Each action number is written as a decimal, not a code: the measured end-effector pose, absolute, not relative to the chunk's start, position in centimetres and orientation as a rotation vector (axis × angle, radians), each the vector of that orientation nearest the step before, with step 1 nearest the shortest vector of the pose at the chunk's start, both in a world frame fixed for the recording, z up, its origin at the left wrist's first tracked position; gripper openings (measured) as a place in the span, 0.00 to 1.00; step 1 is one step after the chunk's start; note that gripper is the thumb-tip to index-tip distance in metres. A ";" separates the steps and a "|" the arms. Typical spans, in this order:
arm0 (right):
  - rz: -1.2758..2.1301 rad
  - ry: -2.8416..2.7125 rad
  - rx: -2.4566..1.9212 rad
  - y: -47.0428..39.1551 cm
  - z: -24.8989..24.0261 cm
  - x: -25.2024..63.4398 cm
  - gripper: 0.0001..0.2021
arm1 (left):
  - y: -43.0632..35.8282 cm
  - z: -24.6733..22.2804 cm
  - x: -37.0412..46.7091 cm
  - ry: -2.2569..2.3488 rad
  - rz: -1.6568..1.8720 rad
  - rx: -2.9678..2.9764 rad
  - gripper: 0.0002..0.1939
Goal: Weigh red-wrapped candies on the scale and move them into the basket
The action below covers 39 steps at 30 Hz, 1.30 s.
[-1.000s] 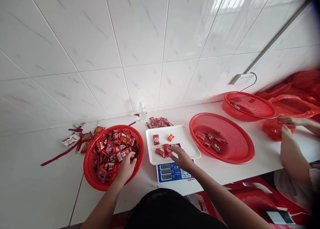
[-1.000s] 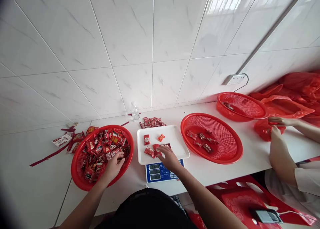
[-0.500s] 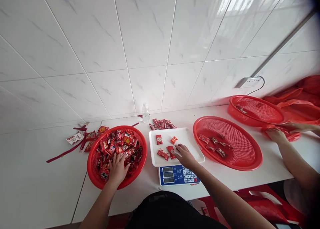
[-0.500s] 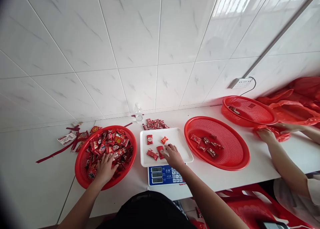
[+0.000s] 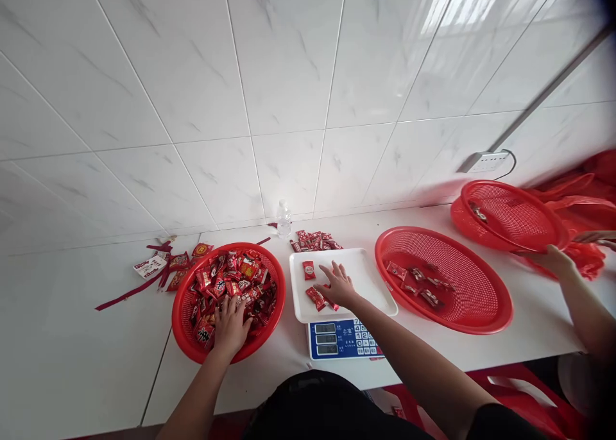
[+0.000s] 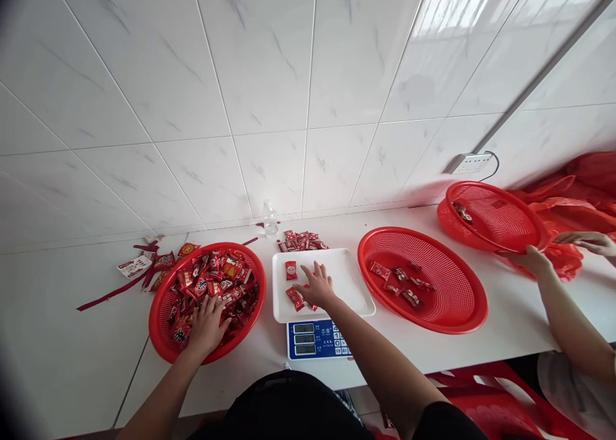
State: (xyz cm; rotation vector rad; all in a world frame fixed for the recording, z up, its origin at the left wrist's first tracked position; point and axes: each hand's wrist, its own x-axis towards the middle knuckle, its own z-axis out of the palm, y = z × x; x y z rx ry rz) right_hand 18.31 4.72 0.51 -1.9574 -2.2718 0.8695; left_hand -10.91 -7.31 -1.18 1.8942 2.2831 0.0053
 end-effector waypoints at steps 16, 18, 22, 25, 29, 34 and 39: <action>0.680 -2.455 -1.591 2.1 -0.2 20.5 0.24 | -7.6 -0.1 -10.8 2.258 -0.008 1.894 0.24; 0.633 -2.353 -1.596 1.1 -0.8 21.9 0.23 | -7.5 0.2 -10.7 2.288 -0.007 1.877 0.24; 0.543 -2.221 -1.546 -0.9 -2.0 24.5 0.22 | -7.0 0.1 -10.6 2.320 -0.103 1.808 0.27; 0.527 -2.150 -1.541 -1.9 -1.9 25.3 0.22 | -6.4 -0.5 -10.6 2.338 -0.125 1.819 0.28; 0.565 -2.129 -1.528 -2.8 -0.7 24.6 0.22 | -5.9 -0.9 -10.4 2.340 -0.047 1.908 0.16; 0.597 -2.138 -1.455 -3.2 0.4 23.3 0.20 | -6.0 0.2 -10.7 2.347 0.107 1.875 0.11; 0.621 -2.124 -1.441 -3.6 0.3 23.1 0.19 | -7.1 1.7 -11.4 2.464 0.328 1.932 0.14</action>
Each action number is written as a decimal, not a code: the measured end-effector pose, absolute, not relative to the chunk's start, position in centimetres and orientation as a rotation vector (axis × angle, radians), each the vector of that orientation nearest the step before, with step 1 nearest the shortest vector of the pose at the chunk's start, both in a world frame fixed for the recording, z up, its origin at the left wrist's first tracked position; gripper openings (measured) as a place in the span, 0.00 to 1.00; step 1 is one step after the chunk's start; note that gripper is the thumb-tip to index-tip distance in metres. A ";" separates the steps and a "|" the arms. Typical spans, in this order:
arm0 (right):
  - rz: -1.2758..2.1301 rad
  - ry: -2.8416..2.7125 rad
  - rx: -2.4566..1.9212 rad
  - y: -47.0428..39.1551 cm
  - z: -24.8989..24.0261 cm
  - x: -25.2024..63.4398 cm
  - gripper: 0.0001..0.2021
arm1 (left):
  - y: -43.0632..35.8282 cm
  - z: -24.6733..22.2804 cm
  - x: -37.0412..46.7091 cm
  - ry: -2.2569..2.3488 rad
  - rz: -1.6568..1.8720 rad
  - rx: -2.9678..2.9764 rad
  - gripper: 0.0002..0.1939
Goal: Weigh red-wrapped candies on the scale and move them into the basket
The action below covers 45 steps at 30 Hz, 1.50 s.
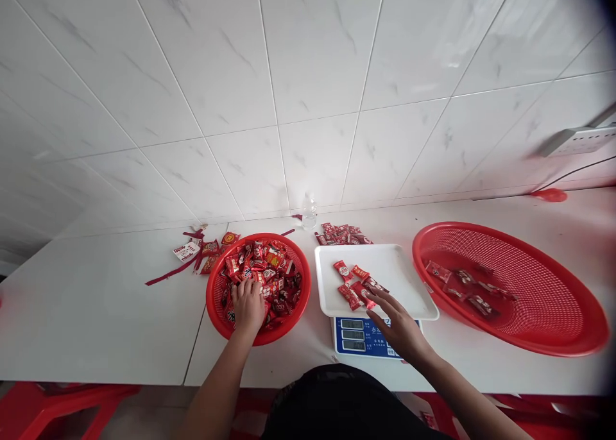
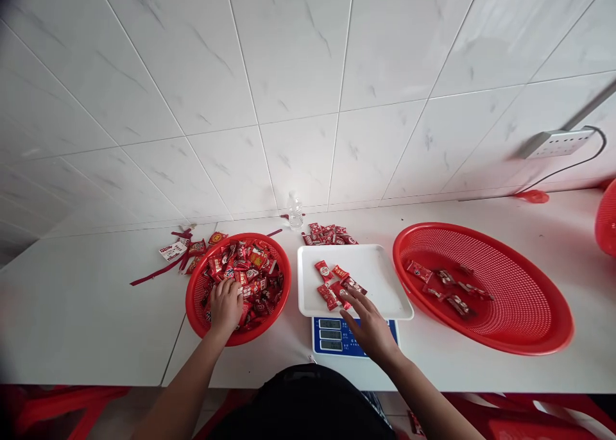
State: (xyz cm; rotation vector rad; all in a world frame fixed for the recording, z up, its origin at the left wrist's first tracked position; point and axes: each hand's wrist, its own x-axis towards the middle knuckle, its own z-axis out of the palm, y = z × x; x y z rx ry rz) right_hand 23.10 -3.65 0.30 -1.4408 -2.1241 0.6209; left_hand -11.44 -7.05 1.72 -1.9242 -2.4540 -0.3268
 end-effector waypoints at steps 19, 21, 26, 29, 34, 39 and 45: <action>1.057 -2.036 -1.457 -5.1 4.9 20.5 0.18 | -6.2 8.5 -6.3 -3.082 -2.584 -1.757 0.14; 1.235 -1.999 -1.372 -5.6 7.4 19.5 0.18 | -7.0 11.6 -4.8 -2.984 -2.986 -1.603 0.15; 1.630 -1.846 -0.925 -6.8 13.6 17.0 0.18 | -8.8 16.1 -1.4 -2.835 -2.930 -1.935 0.14; 1.627 -1.776 -0.870 -6.9 15.5 16.4 0.16 | -9.4 16.8 -0.4 -2.751 -2.788 -2.234 0.15; 1.562 -1.784 -0.981 -6.8 16.3 16.7 0.13 | -9.7 17.3 0.0 -2.557 -2.608 -2.658 0.12; 1.859 -1.605 -0.898 -7.1 17.3 16.8 0.18 | -9.8 17.4 0.1 -2.396 -2.677 -2.777 0.18; 1.697 -1.602 -1.015 -7.2 17.0 16.8 0.15 | -9.8 17.3 0.1 -2.497 -2.705 -2.587 0.14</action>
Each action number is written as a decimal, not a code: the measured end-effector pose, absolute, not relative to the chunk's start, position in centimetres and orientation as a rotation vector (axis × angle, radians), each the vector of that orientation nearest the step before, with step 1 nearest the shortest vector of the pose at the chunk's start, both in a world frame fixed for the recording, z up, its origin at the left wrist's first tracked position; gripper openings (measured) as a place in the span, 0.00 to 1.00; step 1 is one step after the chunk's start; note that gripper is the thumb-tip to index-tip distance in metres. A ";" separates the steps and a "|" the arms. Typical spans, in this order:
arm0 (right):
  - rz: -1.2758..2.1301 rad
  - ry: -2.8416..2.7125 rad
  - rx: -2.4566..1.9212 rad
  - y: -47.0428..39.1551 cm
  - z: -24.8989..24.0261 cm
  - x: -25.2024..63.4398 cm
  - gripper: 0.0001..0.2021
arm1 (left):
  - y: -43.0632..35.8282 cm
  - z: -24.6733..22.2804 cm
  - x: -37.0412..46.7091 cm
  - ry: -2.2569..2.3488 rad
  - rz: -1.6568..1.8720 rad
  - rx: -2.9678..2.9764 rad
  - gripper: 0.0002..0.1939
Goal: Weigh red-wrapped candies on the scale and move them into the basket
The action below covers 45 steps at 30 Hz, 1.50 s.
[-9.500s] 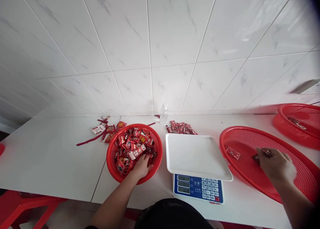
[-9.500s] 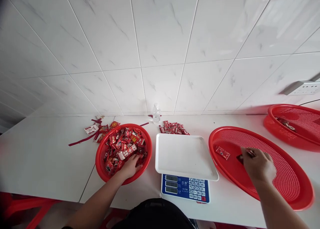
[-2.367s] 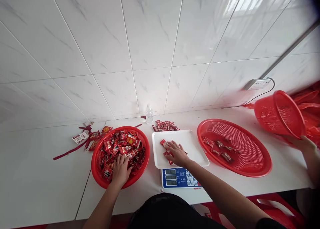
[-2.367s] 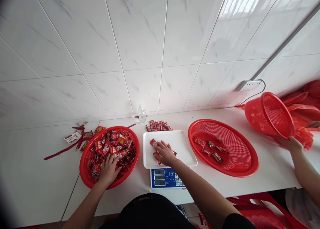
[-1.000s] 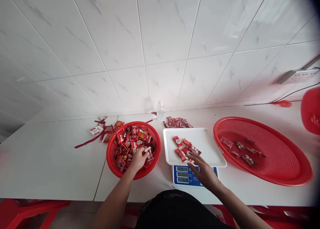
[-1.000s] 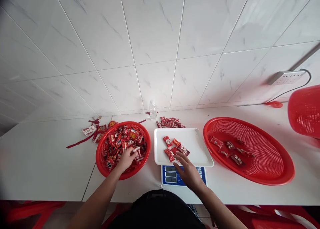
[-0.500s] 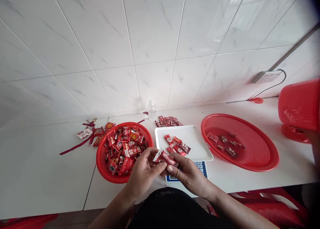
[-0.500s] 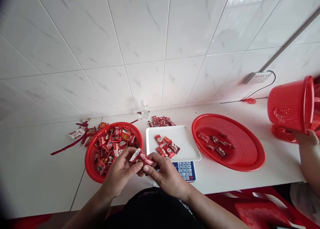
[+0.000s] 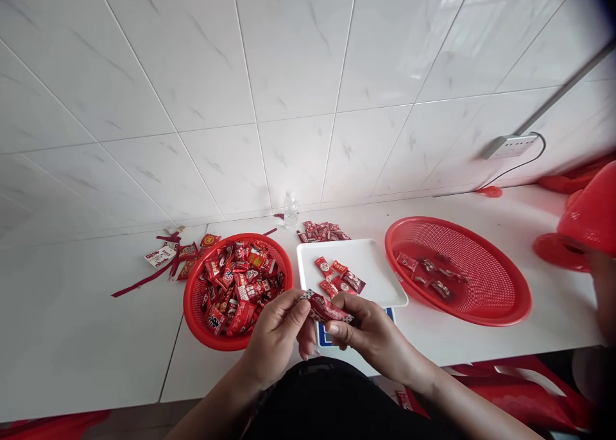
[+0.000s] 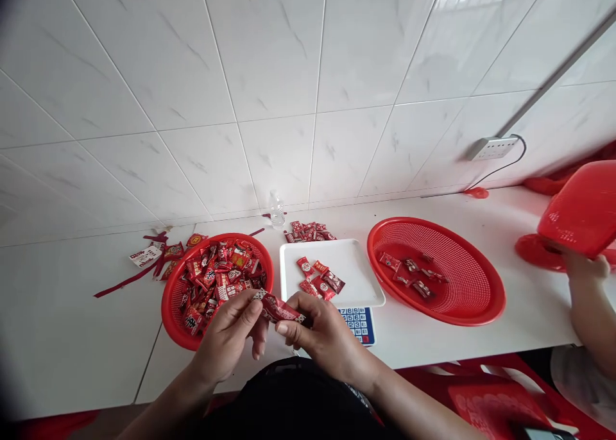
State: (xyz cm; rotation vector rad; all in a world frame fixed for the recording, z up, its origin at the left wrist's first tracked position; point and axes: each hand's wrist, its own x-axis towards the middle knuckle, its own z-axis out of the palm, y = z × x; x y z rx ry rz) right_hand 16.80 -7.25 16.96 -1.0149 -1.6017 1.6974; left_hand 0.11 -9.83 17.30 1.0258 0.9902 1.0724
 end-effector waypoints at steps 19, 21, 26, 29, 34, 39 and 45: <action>1.840 -1.454 -1.162 -7.0 9.7 17.7 0.19 | -9.9 9.6 -0.2 1.187 0.775 1.156 0.20; 1.886 -1.387 -1.205 -7.0 7.6 17.8 0.20 | -9.8 8.4 -0.4 1.244 0.740 1.217 0.17; 1.850 -1.186 -1.328 -6.4 4.9 18.1 0.21 | -9.0 6.7 -1.9 1.451 0.798 1.267 0.15; 1.872 -1.165 -1.295 -6.2 5.6 17.5 0.21 | -8.8 6.4 -2.5 1.318 0.786 1.104 0.19; 2.012 -1.252 -1.069 -6.0 7.9 15.5 0.27 | -8.5 6.1 -2.2 1.167 0.949 0.740 0.21; 2.004 -1.339 -1.162 -6.1 8.0 15.7 0.32 | -7.6 4.8 -4.1 1.454 1.073 0.812 0.23; 1.903 -1.492 -1.272 -6.4 5.8 18.0 0.26 | -7.1 2.8 -8.7 2.030 0.631 1.685 0.17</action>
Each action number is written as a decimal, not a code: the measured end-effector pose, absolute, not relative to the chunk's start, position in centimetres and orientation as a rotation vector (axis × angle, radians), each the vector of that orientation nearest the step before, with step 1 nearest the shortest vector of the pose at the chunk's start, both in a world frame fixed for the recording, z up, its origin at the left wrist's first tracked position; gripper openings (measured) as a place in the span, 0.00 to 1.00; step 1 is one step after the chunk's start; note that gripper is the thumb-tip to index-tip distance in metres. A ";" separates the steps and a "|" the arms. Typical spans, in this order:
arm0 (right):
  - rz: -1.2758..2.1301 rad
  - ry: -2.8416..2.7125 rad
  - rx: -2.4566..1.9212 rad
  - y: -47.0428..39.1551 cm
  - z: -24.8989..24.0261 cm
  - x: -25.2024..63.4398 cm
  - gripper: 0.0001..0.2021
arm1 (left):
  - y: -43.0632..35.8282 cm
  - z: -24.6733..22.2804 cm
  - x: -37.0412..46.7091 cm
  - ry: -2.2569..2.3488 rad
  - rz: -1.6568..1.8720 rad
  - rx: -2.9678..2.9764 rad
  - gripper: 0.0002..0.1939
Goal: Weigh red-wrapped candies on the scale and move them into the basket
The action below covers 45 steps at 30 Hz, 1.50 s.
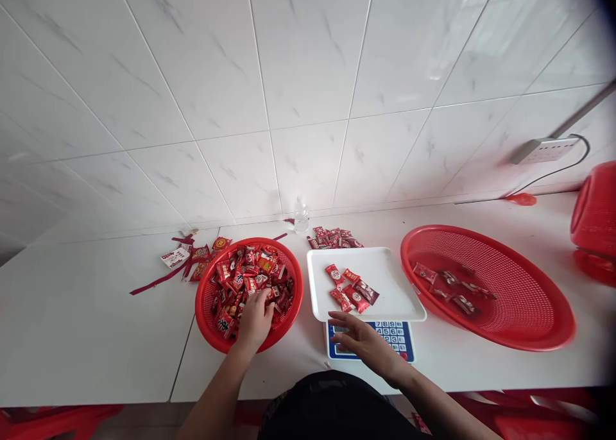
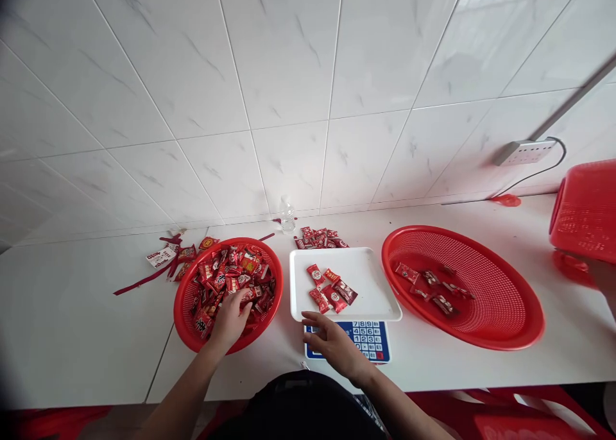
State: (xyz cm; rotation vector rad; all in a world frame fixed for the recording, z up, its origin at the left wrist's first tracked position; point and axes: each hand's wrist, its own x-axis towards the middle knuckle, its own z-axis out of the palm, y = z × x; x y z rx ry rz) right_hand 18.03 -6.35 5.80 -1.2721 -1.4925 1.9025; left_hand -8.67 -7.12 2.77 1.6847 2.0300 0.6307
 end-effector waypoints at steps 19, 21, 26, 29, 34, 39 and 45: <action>0.623 -2.243 -2.089 -1.1 -0.2 22.9 0.25 | -8.1 -0.8 -11.0 2.244 -0.097 1.913 0.23; 0.607 -2.243 -2.037 -1.2 -0.1 22.7 0.24 | -7.9 -0.4 -11.1 2.243 -0.109 1.923 0.24; 0.556 -2.212 -1.821 -1.7 -0.8 22.8 0.20 | -7.0 0.6 -11.4 2.181 -0.079 1.857 0.20; 0.528 -2.182 -1.693 -2.0 -1.4 23.4 0.19 | -6.6 1.0 -11.9 2.181 0.082 1.738 0.16; 0.548 -2.141 -1.649 -2.4 -1.5 24.2 0.18 | -7.1 2.2 -12.7 2.175 0.174 1.592 0.11; 0.559 -2.133 -1.628 -2.9 -1.0 23.9 0.16 | -8.0 3.7 -13.8 1.991 0.035 1.543 0.23; 0.582 -2.167 -1.596 -3.2 -0.2 23.1 0.17 | -8.6 3.8 -15.0 1.989 0.124 1.459 0.18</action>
